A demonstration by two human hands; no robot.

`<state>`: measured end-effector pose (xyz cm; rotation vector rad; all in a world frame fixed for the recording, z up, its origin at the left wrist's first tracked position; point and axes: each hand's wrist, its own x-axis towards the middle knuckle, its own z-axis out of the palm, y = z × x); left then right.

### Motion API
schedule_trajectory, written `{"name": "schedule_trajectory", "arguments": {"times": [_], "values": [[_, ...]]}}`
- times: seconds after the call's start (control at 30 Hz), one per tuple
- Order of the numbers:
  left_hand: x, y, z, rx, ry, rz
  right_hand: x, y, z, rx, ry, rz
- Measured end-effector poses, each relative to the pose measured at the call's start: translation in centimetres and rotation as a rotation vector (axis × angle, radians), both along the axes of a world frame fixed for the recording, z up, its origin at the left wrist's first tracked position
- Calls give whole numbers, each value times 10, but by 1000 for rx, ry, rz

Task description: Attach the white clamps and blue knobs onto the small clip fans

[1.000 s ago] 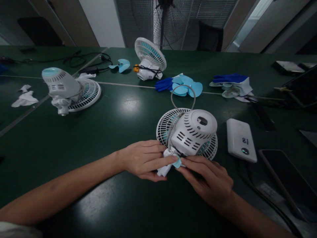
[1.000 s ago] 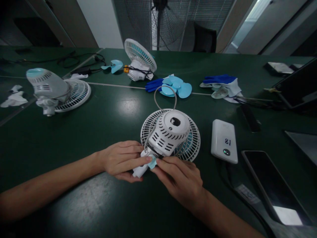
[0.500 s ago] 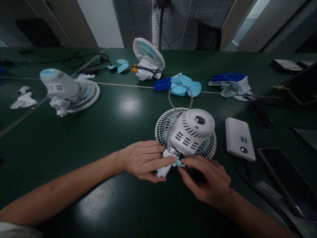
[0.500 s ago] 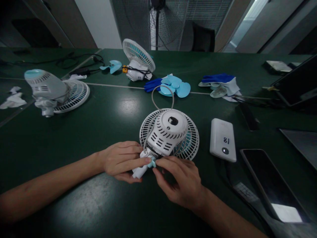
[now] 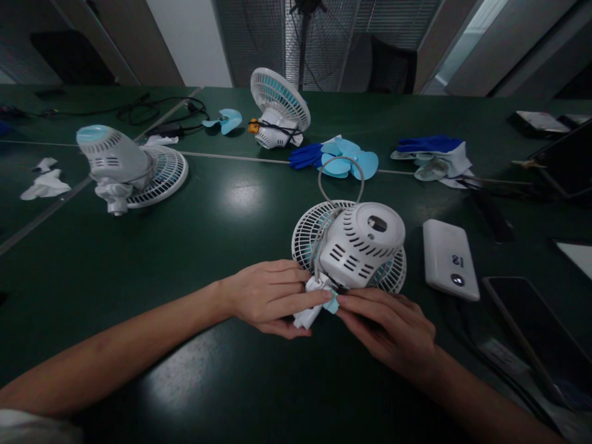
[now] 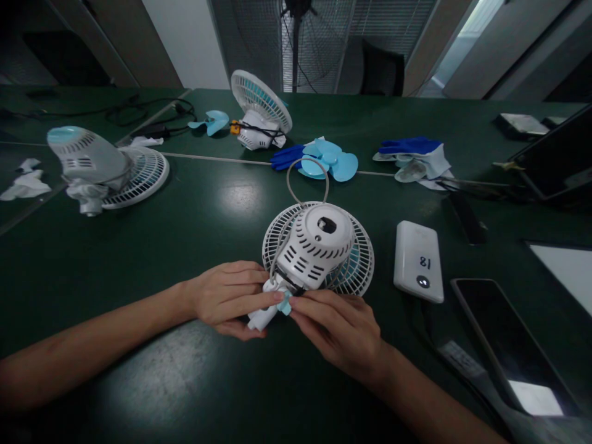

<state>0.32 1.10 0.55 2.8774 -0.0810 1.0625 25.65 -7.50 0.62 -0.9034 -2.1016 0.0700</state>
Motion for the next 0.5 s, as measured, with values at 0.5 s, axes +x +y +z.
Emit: {"name": "schedule_trajectory", "arguments": {"times": [0.5], "values": [[1,0,3,58,-11,21,-8,-4,-3,-67,-10,-60]]}}
